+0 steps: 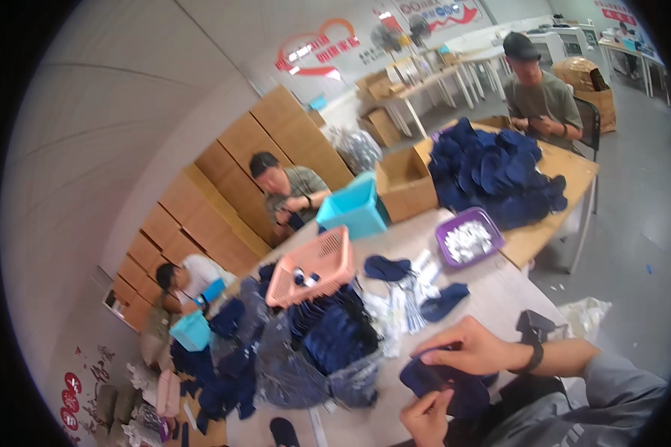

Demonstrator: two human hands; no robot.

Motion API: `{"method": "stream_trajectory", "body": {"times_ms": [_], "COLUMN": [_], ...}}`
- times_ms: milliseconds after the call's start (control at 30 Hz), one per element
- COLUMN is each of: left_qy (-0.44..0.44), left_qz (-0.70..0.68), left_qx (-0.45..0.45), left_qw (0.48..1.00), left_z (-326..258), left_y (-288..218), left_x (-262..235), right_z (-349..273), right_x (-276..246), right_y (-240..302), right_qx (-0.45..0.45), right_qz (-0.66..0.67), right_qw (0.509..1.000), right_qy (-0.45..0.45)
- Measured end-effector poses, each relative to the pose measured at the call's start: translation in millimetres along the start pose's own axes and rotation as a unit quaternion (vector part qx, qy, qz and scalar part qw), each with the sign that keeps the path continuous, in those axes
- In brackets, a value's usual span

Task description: The recorder is assembling components for blue slippers at a workstation.

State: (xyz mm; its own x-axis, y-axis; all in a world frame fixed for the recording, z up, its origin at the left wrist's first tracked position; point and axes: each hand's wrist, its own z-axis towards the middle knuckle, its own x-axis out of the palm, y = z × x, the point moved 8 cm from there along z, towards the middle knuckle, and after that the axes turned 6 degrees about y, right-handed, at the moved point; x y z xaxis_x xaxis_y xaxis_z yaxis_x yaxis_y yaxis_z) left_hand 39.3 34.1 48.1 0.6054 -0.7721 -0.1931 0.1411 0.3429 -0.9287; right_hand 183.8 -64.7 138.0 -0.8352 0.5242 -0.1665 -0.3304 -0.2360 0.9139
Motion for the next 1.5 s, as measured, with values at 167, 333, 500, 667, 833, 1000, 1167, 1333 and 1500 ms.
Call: {"method": "stream_trajectory", "body": {"times_ms": [167,333,500,667,833,1000,1167,1333,1500], "left_qy": [-0.082,-0.179,-0.195,-0.152,-0.169,-0.148,-0.147,0.024,-0.060], "left_qz": [-0.056,-0.085,0.008,0.017,-0.037,-0.103,-0.082,-0.040,-0.052], "left_qx": [0.018,-0.001,0.054,-0.002,0.015,-0.031,-0.034,-0.038,-0.122], "left_qw": [0.995,0.980,0.979,0.988,0.985,0.983,0.985,0.998,0.989], "left_z": [-6,-17,-19,-11,-7,1,-2,-17,-35], "left_y": [7,9,-8,-15,-13,-9,4,-1,30], "left_x": [-11,-28,-29,-17,-10,5,3,23,12], "right_z": [-14,-41,-41,-42,-43,-54,-32,0,-23], "right_x": [-6,32,46,38,28,18,-24,15,12], "right_y": [29,8,-13,-18,-24,-28,-3,-39,-24], "right_qx": [-0.093,0.038,0.072,0.060,0.019,0.027,-0.052,0.083,-0.034], "right_qz": [-0.124,-0.150,-0.112,-0.106,-0.099,-0.155,-0.189,-0.024,-0.156], "right_qw": [0.973,0.988,0.989,0.992,0.994,0.987,0.961,0.985,0.985], "right_qy": [-0.173,0.020,0.071,0.025,-0.030,0.031,-0.195,0.152,-0.066]}}
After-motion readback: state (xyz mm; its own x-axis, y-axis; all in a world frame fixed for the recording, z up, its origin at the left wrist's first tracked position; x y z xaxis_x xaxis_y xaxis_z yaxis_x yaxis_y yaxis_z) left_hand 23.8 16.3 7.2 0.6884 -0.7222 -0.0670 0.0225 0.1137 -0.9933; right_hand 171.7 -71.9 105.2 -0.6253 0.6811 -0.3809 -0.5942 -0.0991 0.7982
